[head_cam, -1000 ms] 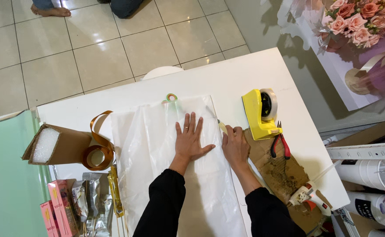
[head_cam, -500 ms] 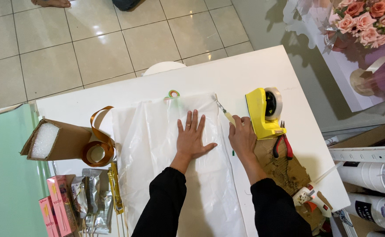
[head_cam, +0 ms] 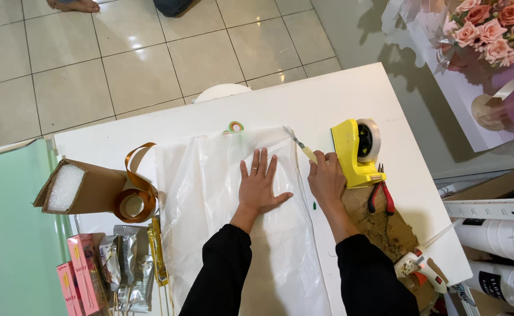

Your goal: The person cuts a piece of tissue paper, crinkles it into a decorative shape, and attaches snack boxes and snack packs to wooden sticks by inserting them into a foam block to create a gift bouquet.

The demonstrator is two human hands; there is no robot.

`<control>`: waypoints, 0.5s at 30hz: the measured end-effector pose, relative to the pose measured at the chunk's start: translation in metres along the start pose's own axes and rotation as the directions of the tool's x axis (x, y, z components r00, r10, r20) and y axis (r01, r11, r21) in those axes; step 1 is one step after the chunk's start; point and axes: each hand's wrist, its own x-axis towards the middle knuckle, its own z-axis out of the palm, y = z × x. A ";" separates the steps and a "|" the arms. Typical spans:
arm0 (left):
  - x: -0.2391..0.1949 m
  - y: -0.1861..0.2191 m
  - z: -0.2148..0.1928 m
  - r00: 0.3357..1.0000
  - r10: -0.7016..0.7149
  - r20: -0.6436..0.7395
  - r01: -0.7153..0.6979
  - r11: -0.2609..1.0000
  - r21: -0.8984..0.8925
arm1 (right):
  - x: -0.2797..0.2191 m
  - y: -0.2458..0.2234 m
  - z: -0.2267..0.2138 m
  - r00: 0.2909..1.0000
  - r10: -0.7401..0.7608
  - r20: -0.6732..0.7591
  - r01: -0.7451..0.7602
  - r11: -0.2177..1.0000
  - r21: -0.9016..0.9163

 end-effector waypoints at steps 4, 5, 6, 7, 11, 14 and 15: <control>0.001 0.001 0.002 1.000 -0.009 0.024 0.008 1.000 0.008 | 0.001 -0.004 -0.005 0.999 -0.045 -0.004 0.045 0.999 -0.021; 0.000 0.001 0.001 1.000 -0.008 0.025 0.008 1.000 0.009 | 0.003 -0.005 -0.002 0.999 -0.045 -0.004 0.045 0.999 -0.021; 0.000 0.001 0.000 0.999 -0.008 0.033 0.008 1.000 0.006 | 0.004 -0.005 0.001 0.997 -0.068 -0.021 0.067 0.997 -0.037; 0.000 0.001 -0.002 0.999 -0.009 0.040 0.008 1.000 0.004 | 0.007 -0.006 0.005 0.995 -0.091 -0.040 0.089 0.995 -0.053; 0.000 0.002 -0.003 0.999 -0.015 0.051 0.015 1.000 0.011 | 0.015 -0.008 0.000 0.994 -0.102 -0.038 0.100 0.992 -0.071; -0.001 0.003 -0.005 0.998 -0.019 0.053 0.019 1.000 0.007 | 0.016 -0.010 -0.009 0.997 -0.079 -0.010 0.078 0.992 -0.095; -0.001 0.003 -0.004 0.998 -0.020 0.052 0.020 1.000 0.007 | 0.015 -0.007 -0.009 0.997 -0.073 -0.009 0.072 0.991 -0.110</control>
